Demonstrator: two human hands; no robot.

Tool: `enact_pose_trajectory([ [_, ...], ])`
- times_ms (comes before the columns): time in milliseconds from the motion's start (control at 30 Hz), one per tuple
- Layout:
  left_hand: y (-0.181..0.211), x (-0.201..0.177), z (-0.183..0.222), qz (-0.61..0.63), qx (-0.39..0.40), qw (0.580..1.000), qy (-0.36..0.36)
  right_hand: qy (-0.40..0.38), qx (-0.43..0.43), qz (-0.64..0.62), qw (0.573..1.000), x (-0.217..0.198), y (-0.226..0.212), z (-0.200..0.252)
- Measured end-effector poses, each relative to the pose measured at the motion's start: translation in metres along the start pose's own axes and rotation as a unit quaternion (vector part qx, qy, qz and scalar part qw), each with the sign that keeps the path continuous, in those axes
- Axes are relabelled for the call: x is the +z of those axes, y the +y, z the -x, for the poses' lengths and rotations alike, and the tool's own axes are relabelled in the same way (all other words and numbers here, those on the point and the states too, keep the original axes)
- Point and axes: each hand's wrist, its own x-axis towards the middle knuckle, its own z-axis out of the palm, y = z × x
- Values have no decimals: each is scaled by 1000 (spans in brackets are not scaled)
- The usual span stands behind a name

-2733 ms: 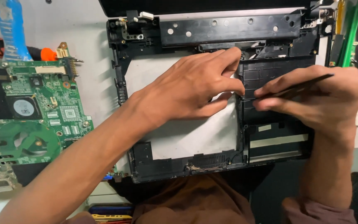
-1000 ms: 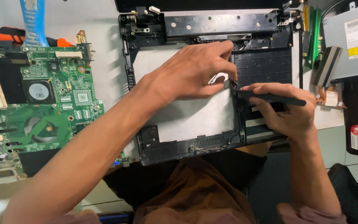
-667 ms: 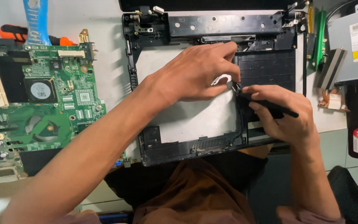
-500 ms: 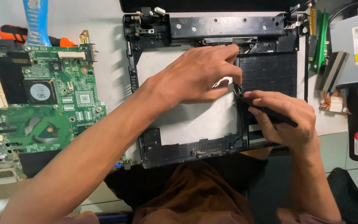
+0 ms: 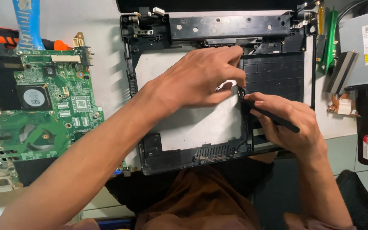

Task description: Routing internal antenna cables into the cable management channels of a laptop chassis using a plastic spudger tool.

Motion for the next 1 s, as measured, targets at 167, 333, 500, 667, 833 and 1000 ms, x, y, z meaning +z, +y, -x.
enact_pose_trajectory([
  [167, 0, 0, 1, 15, -6, 1000, 8, -11, 8, 11, 1000, 2, 5, 3],
  [333, 2, -2, 1, 10, -5, 1000, 9, -9, 11, -3, 1000, 1, 1, -1],
  [500, 0, 0, 0, 0, 2, 1000, 13, -17, 35, -23, 999, 0, -5, -4],
  [667, 1, 1, -1, -11, -7, 1000, 5, -26, 35, -20, 999, -2, -8, -8],
  [833, 1, -1, 0, 5, -3, 1000, 16, -30, 36, -16, 999, -2, -7, -8],
  [1000, 1, -1, -1, -11, -5, 1000, 4, -29, 38, -23, 999, 1, -2, -2],
])
